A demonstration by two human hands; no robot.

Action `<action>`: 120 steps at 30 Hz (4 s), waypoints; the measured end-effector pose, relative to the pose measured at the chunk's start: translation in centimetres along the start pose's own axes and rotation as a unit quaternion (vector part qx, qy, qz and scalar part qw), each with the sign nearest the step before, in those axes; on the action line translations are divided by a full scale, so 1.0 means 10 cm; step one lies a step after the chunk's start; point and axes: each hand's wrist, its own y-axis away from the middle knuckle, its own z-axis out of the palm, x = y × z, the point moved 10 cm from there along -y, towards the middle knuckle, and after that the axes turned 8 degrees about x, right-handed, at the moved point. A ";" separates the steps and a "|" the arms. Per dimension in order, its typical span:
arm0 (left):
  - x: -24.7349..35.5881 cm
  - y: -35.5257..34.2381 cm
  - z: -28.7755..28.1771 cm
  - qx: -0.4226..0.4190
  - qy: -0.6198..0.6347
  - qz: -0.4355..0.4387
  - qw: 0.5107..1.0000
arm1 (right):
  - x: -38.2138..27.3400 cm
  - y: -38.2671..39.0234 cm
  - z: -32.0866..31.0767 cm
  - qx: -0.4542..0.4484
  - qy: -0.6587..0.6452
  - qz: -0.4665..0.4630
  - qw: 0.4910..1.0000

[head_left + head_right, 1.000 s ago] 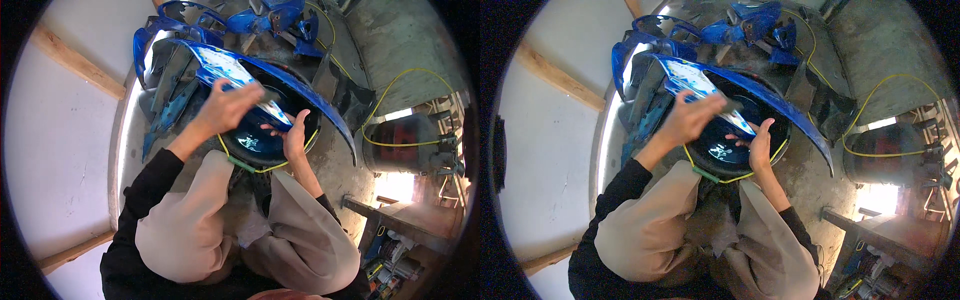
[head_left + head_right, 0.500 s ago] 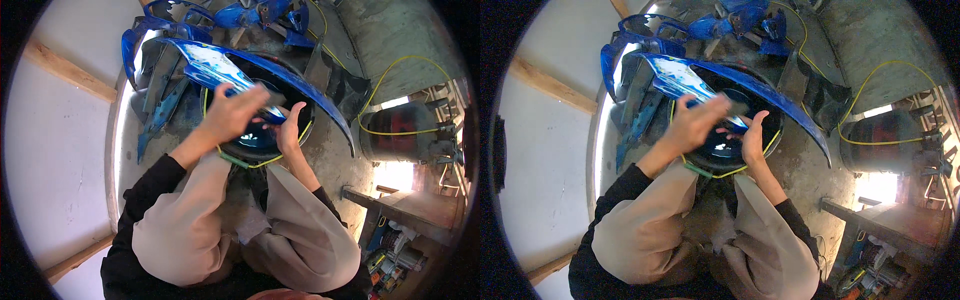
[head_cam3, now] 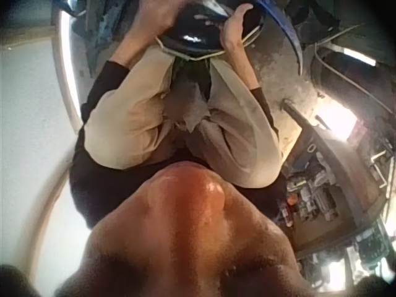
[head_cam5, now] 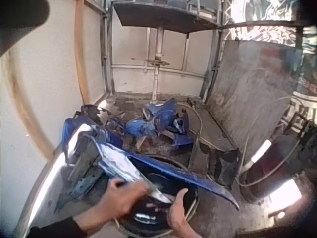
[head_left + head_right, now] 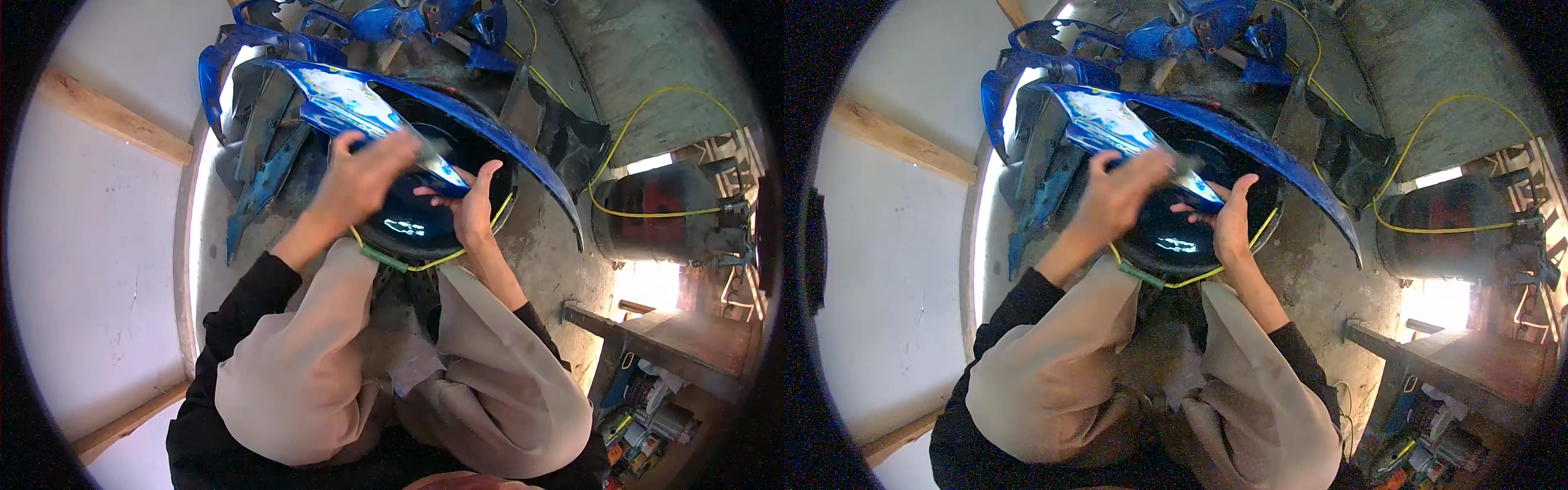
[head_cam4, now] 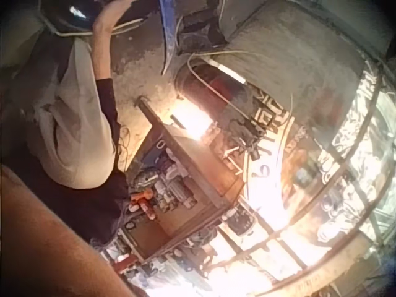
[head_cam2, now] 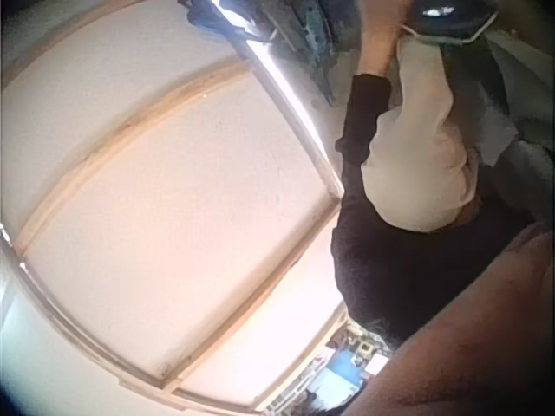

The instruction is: The person wet sands a motorcycle part by rubbing it with sandpaper and repeatedly dipping the sandpaper into a bucket of water.

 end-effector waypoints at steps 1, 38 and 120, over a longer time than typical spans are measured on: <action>-0.27 -0.03 -0.12 0.036 -0.059 -0.016 0.997 | -0.04 0.01 0.02 0.004 0.023 -0.001 1.000; -0.51 -0.27 -0.81 0.193 0.024 -0.134 0.972 | -1.16 0.29 0.37 0.027 -0.104 -0.010 0.994; -0.39 -0.39 -0.55 0.197 0.253 -0.142 0.936 | -1.40 0.34 0.07 -0.009 0.063 -0.011 0.998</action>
